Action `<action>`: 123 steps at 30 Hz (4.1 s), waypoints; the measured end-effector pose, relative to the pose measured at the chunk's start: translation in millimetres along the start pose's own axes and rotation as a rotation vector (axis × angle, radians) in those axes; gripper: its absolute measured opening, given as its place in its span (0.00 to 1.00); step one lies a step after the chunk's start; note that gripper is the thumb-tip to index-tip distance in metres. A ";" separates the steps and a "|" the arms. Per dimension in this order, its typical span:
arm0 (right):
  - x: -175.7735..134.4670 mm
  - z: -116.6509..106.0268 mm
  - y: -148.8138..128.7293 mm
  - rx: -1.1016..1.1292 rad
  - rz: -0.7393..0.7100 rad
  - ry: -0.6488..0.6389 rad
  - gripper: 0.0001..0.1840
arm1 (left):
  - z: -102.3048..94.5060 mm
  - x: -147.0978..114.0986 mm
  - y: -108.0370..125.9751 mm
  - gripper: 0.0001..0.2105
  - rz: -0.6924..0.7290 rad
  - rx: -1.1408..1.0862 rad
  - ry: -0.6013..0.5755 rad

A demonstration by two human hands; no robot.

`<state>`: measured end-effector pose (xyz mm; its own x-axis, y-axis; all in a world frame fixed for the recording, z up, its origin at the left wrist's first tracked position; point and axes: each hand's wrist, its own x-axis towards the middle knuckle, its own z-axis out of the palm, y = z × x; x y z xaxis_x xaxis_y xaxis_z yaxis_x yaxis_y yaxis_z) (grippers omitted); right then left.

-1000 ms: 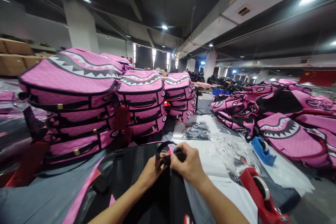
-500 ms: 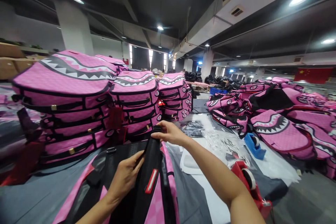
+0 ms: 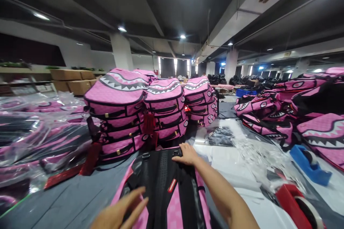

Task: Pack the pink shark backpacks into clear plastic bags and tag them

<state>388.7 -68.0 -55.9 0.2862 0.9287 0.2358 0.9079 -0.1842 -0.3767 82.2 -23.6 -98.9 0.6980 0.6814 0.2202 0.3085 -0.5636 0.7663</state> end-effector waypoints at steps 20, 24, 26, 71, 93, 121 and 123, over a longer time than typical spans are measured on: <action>-91.0 48.7 -13.9 -0.058 -0.144 0.200 0.25 | 26.8 27.1 -52.3 0.25 0.277 0.493 0.163; -102.9 39.3 -18.3 -0.152 -0.087 0.006 0.20 | 34.5 27.2 -50.7 0.23 0.171 0.496 -0.005; -86.9 40.9 -16.1 -0.188 -0.037 -0.095 0.18 | 37.2 51.0 -52.9 0.20 0.118 0.507 -0.060; 84.3 120.5 -81.8 -0.392 -0.311 -0.149 0.11 | 119.5 60.5 -27.7 0.27 0.226 0.478 0.116; 102.9 137.4 -91.0 -0.380 -0.201 -0.155 0.09 | 122.7 66.1 -31.9 0.29 0.228 0.459 0.193; -123.3 89.6 -64.1 -0.150 -0.198 -0.167 0.19 | 55.9 -17.1 19.0 0.12 0.869 0.168 -0.578; -119.1 89.1 -64.0 0.042 -0.030 -0.095 0.16 | 69.6 -24.6 7.9 0.15 0.919 0.288 -0.478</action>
<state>269.2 -138.1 -139.7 0.2273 0.9602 0.1627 0.9012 -0.1441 -0.4087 112.4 -77.3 -140.3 0.9014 -0.2772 0.3326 -0.3659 -0.8984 0.2429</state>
